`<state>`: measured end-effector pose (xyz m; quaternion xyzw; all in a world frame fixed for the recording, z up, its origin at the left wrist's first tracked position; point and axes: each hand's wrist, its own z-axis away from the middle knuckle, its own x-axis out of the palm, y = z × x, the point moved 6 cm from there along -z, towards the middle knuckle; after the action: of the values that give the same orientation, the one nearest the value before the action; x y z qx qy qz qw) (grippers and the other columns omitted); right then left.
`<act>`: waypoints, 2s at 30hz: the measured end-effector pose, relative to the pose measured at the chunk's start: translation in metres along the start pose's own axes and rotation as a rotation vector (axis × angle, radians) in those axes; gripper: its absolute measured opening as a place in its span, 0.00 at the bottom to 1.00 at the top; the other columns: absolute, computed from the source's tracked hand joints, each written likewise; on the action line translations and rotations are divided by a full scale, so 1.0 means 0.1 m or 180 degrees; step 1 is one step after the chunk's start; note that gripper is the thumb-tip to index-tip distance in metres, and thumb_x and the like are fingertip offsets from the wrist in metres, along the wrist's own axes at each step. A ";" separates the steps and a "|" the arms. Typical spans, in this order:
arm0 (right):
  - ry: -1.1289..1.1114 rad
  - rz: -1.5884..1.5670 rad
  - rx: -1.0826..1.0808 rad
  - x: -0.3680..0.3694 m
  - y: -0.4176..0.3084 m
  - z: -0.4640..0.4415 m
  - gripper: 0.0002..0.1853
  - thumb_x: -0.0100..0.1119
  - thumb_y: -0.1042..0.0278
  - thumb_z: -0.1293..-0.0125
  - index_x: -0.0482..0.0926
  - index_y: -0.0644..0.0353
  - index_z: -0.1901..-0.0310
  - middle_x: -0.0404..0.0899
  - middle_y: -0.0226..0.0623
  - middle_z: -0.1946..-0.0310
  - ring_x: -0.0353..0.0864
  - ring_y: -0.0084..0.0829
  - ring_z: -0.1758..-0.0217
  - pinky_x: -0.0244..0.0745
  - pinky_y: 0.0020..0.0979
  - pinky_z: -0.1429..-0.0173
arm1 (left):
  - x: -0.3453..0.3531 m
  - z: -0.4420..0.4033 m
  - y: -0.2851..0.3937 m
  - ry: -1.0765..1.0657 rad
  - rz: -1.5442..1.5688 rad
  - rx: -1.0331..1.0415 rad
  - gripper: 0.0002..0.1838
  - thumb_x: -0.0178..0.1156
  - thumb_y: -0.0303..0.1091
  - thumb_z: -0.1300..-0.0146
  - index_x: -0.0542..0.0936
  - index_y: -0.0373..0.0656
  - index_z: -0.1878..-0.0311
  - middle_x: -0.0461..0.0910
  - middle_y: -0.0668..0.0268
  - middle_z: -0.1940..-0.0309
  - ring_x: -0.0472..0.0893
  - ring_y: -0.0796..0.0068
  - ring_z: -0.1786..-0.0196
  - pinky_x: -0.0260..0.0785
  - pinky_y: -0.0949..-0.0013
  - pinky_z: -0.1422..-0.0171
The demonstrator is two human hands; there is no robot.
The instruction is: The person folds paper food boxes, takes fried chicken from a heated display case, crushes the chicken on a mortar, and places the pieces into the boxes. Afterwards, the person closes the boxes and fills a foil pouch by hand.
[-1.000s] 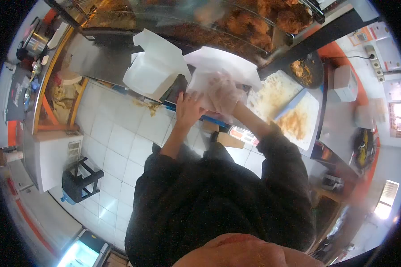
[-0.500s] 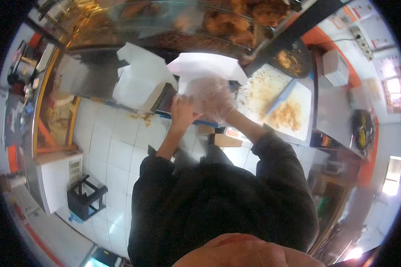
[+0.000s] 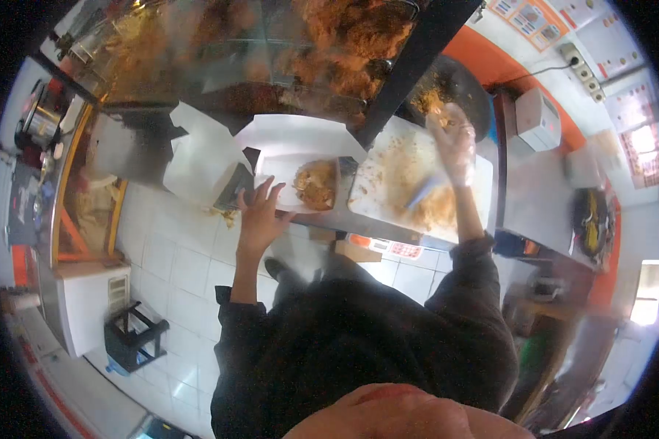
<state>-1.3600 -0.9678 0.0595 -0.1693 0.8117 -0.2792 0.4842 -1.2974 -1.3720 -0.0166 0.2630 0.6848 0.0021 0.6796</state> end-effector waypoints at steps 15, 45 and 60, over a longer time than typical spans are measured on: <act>-0.1012 0.2264 0.0488 0.90 0.86 -1.00 0.23 0.43 0.41 0.37 0.73 0.45 0.49 0.78 0.51 0.54 0.77 0.51 0.49 0.72 0.48 0.47 | -0.17 1.37 -0.01 0.1139 0.1387 -0.1670 0.14 0.60 0.30 0.42 0.76 0.42 0.52 0.77 0.59 0.52 0.75 0.57 0.48 0.65 0.62 0.43; -0.1733 -0.0148 0.0045 2.61 -1.92 1.44 0.27 0.50 0.60 0.32 0.60 0.59 0.34 0.67 0.43 0.39 0.68 0.32 0.38 0.62 0.30 0.35 | 0.73 0.03 -1.40 -0.0246 0.3543 -0.0332 0.24 0.53 0.34 0.34 0.63 0.34 0.39 0.74 0.46 0.50 0.80 0.57 0.53 0.74 0.63 0.51; -0.0828 -0.0695 -0.0409 2.03 -2.80 1.18 0.25 0.50 0.71 0.37 0.61 0.61 0.38 0.67 0.41 0.44 0.71 0.36 0.48 0.68 0.34 0.44 | 0.39 0.37 -1.50 -0.1677 0.3508 -0.0067 0.15 0.59 0.38 0.41 0.73 0.38 0.56 0.74 0.58 0.59 0.74 0.66 0.53 0.66 0.61 0.47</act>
<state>-1.3509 -1.3335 0.0476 -0.3218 0.7352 -0.2534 0.5402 -1.3137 -1.4999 -0.1095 0.5636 0.2568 0.2950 0.7276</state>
